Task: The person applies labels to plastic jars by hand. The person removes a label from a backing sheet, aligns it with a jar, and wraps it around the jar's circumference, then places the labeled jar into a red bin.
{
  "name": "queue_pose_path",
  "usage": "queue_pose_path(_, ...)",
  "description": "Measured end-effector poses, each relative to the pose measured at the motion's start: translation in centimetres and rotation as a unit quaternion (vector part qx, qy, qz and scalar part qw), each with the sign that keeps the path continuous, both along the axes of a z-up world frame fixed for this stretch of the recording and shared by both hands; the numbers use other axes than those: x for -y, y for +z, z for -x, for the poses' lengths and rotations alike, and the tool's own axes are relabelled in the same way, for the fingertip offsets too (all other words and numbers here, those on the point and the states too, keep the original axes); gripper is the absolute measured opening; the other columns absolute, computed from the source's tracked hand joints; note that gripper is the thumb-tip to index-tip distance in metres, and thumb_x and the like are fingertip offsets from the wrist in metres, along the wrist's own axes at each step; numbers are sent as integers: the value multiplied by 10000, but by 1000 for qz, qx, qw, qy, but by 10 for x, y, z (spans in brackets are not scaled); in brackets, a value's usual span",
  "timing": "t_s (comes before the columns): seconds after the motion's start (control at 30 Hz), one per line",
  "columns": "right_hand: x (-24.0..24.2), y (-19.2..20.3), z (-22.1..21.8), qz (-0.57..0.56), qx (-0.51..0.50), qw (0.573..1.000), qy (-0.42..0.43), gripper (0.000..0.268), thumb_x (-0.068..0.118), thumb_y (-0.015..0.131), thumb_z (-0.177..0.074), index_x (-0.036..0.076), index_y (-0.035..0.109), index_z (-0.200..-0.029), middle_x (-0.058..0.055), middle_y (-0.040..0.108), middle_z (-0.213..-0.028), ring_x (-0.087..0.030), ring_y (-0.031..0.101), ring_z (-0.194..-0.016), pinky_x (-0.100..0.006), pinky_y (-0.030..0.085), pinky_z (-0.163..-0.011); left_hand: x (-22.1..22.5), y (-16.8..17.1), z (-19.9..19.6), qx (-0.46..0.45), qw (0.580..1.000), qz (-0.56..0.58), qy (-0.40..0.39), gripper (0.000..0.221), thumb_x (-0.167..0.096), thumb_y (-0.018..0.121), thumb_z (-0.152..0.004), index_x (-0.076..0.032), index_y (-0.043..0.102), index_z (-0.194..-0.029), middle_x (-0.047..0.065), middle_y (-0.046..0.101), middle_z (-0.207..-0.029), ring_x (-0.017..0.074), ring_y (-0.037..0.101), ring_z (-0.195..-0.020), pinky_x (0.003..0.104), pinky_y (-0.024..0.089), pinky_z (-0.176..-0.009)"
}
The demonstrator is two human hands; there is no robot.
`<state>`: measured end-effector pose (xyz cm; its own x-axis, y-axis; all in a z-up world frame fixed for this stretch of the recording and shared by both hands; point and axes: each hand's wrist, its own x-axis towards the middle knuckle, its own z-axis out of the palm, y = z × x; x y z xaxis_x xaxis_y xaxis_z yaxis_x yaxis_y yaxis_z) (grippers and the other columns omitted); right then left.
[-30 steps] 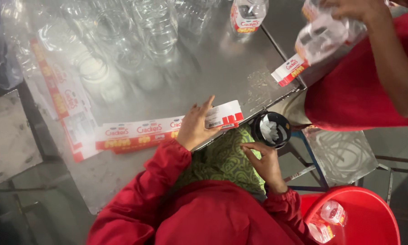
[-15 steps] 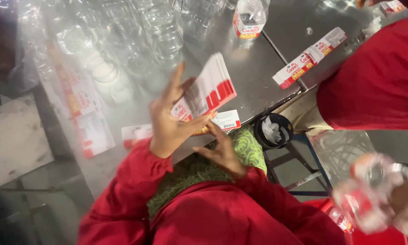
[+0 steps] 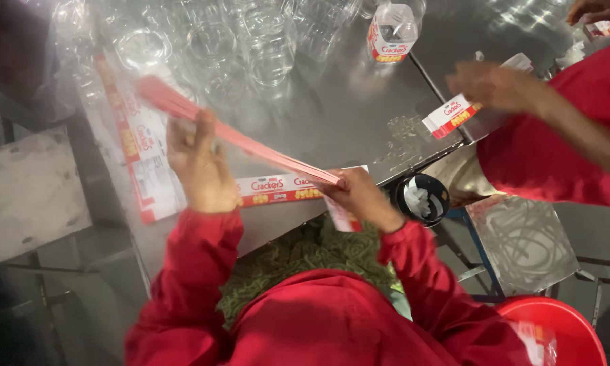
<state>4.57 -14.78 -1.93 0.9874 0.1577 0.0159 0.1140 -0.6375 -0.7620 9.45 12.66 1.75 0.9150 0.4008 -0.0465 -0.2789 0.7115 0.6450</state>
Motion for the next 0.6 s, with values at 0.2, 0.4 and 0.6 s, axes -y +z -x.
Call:
queue_pose_path(0.2, 52, -8, -52, 103, -217, 941, 237, 352, 324, 778, -882, -20, 730, -943, -56, 682, -625, -106, 599, -540, -314, 484, -528, -20, -93, 32, -76, 849, -516, -83, 509, -9, 624, -937, -67, 562, -1439, 14, 528, -1026, 145, 585, -734, 336, 514, -567)
queue_pose_path(0.4, 66, -28, -78, 1, -364, 897, 253, 337, 240, 767, -830, -7, 739, -1058, -8, 753, -826, -87, 656, -702, -293, 529, -643, -33, -113, 41, -207, 978, -39, 0, 383, 0, 768, -870, -6, 590, -1208, 67, 676, -1007, 206, 662, -808, 359, 492, -611)
queue_pose_path(0.6, 81, -30, -83, -8, -340, 925, 171, 388, 212, 772, -793, 8, 722, -1121, -50, 763, -942, -121, 687, -831, -306, 545, -764, -56, -140, 59, -106, 938, -325, 58, 517, 5, 883, -826, 42, 622, -1271, 79, 660, -1212, 169, 621, -1117, 326, 540, -977)
